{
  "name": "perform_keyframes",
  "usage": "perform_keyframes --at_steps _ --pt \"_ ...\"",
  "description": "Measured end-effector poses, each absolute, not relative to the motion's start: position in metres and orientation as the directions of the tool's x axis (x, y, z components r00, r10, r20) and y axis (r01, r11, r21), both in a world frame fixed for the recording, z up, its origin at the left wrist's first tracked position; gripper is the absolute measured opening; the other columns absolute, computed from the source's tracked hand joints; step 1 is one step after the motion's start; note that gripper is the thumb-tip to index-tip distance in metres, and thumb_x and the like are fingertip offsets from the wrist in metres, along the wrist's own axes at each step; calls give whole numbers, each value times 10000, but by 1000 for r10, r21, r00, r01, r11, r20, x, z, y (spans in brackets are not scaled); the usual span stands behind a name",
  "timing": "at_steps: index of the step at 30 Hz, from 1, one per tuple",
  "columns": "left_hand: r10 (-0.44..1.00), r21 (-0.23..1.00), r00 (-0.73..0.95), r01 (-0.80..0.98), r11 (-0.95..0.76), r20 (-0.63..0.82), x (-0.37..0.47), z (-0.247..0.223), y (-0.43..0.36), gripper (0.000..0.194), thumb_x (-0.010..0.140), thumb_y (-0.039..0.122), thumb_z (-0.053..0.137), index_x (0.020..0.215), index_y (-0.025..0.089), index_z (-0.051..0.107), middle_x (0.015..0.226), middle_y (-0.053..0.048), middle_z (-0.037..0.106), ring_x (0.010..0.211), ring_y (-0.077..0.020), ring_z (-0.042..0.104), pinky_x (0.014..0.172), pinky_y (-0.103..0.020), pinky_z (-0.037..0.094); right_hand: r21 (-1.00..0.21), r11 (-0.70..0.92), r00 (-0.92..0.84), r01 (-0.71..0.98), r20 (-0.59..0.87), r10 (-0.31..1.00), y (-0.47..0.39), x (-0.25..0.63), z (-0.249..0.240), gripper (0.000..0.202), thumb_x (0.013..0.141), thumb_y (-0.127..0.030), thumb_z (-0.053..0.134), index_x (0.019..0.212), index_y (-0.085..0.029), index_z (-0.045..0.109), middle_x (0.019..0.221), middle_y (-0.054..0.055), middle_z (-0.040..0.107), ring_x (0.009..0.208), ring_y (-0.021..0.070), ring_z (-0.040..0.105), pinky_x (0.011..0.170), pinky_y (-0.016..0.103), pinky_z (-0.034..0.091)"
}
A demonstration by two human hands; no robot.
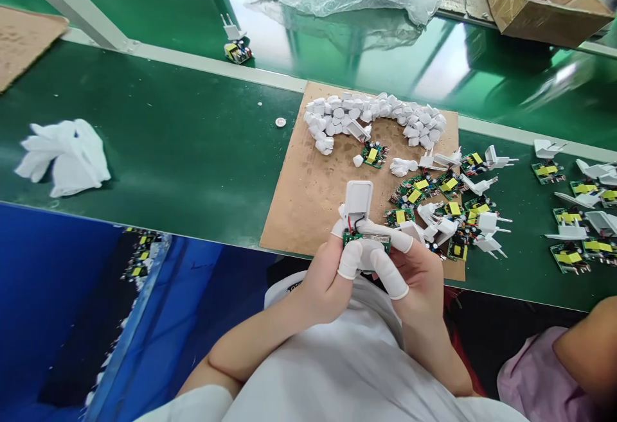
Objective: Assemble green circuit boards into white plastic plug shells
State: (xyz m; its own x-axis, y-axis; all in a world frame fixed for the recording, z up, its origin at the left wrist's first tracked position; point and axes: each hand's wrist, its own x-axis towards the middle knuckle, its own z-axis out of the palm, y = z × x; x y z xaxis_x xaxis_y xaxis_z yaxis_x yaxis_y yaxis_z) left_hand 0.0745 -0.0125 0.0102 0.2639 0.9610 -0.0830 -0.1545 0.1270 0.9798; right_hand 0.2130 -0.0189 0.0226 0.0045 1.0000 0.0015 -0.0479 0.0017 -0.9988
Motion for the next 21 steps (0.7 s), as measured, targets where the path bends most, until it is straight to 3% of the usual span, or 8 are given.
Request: perform_keyframes --at_steps 4,10,15,18,21 --pt "958 969 281 -220 114 -49 75 9 -11 607 1059 618 438 1456 176 559 1229 -129 765 1140 -286 706 1022 -401 548 -998 -6 87 -56 -11 996 -17 209 24 248 955 -470 756 1041 -257 849 952 67 856 835 249 824 784 388 716" --pt "953 983 301 -167 81 -27 75 5 -13 523 1063 525 504 1458 183 529 1127 -110 779 941 -249 725 919 -394 577 -995 26 99 -91 17 995 -18 205 25 240 964 -476 746 1006 -264 851 914 62 858 790 248 825 765 397 717" --pt "962 979 270 -188 79 -26 76 11 -15 511 1090 491 454 1494 183 516 1197 -124 757 1051 -262 709 1005 -418 548 -997 71 136 9 71 988 -20 204 24 235 977 -473 726 994 -277 853 921 70 859 813 261 824 737 397 710" --pt "934 958 356 -252 138 -41 70 13 -13 488 1095 476 457 1498 212 536 1239 -112 746 1128 -259 700 1072 -421 528 -999 35 139 -20 32 990 -18 203 23 276 961 -516 731 957 -264 843 896 64 857 791 257 822 721 388 706" --pt "878 936 479 -317 150 22 62 11 -13 557 1074 466 514 1584 253 449 1380 -119 681 1303 -283 640 1190 -469 460 -998 21 131 -59 13 991 -16 204 24 281 968 -500 722 910 -249 836 819 55 842 715 235 801 647 347 679"
